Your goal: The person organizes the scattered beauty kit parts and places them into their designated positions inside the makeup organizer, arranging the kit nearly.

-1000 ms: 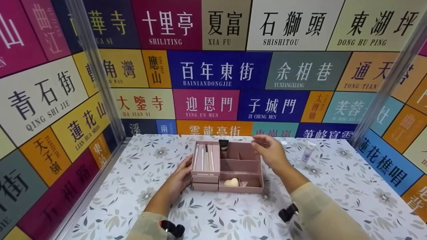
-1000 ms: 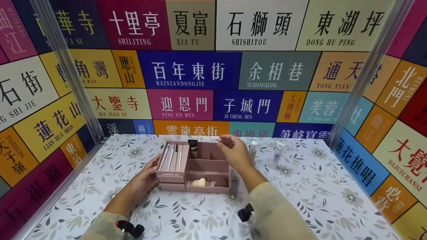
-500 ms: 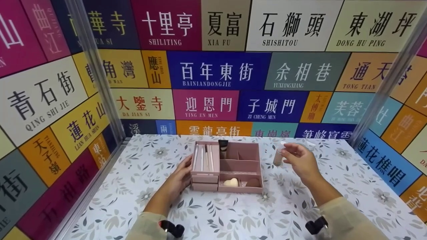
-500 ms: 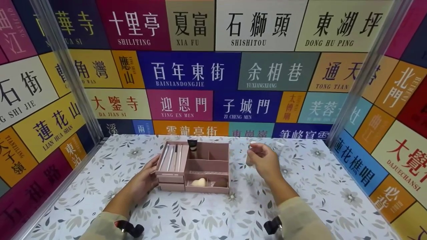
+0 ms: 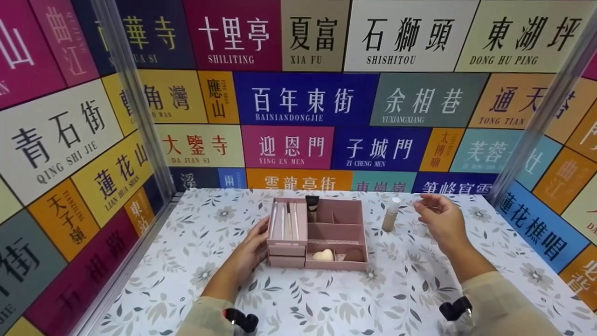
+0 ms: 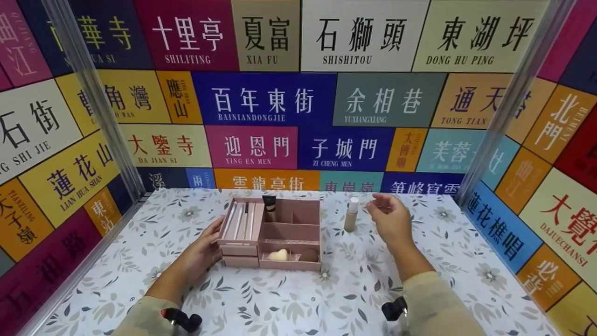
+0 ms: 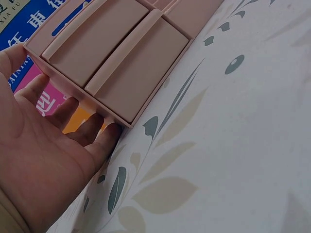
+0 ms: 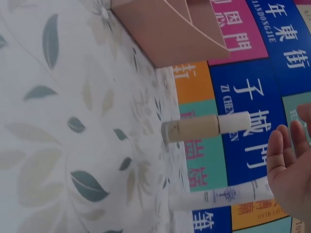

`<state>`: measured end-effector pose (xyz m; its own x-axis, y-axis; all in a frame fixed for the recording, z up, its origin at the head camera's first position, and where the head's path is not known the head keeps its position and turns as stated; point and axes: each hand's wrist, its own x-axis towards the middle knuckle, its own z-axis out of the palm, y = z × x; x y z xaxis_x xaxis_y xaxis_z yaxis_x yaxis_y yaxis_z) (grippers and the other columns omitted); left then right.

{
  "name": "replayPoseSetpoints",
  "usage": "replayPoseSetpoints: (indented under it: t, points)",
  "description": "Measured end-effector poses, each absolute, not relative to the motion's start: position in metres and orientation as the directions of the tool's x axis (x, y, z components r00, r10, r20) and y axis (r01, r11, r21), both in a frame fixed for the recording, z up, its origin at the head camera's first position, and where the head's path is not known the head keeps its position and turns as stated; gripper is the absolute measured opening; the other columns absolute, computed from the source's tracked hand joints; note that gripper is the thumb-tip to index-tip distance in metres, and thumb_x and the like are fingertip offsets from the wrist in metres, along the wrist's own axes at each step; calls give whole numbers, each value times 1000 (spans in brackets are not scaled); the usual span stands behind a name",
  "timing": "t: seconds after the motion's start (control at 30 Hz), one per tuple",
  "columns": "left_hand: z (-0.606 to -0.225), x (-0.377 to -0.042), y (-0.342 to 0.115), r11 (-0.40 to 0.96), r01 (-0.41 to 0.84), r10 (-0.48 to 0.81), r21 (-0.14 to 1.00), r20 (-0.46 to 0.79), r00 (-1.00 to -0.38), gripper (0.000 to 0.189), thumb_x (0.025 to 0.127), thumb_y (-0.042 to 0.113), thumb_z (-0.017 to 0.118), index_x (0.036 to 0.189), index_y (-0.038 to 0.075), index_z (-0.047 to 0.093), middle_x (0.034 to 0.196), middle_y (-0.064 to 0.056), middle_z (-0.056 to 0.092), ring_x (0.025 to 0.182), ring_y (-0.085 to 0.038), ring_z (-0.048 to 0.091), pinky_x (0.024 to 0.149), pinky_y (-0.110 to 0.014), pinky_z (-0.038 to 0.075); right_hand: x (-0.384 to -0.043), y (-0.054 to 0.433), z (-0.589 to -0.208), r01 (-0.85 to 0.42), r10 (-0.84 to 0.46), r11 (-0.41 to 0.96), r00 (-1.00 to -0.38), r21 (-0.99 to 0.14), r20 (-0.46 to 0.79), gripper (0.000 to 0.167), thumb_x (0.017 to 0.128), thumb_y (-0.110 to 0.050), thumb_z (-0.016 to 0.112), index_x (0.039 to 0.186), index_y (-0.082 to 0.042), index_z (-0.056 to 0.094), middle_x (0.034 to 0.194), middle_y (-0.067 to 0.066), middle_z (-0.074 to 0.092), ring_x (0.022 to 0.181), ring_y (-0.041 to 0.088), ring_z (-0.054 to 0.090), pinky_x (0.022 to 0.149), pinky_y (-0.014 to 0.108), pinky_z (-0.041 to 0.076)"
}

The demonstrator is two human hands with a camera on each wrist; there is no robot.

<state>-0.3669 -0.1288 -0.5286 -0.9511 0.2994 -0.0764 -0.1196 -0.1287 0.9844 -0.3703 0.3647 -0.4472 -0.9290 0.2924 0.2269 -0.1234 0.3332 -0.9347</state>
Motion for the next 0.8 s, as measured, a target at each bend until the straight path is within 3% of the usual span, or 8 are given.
replayPoseSetpoints:
  t: [0.23, 0.4, 0.8]
  points:
    - [-530, -367, -129, -158, -71, 339, 985, -14, -941, 67, 111, 35, 51, 172, 30, 23, 181, -5, 17, 163, -33, 31, 133, -53, 30, -378, 390, -444, -76, 408, 317, -889, -945, 209, 29, 100, -28, 75, 128, -21, 69, 100, -14, 64, 93, 2, 65, 79, 15, 61]
    - [-531, -367, -128, -157, -69, 332, 985, -13, -943, 67, 110, 35, 51, 171, 31, 24, 180, -5, 18, 162, -33, 33, 133, -52, 31, -383, 403, -442, 28, 461, 296, -879, -955, 118, 33, 101, -38, 74, 131, -26, 67, 106, -11, 61, 98, 5, 63, 80, 13, 59]
    - [-529, -365, -127, -169, -70, 315, 983, -13, -949, 65, 111, 32, 50, 171, 31, 25, 181, -6, 17, 163, -35, 33, 133, -53, 30, -391, 415, -449, 104, 469, 327, -881, -939, 66, 57, 100, -45, 73, 148, -18, 59, 111, -13, 58, 101, 7, 60, 79, 13, 58]
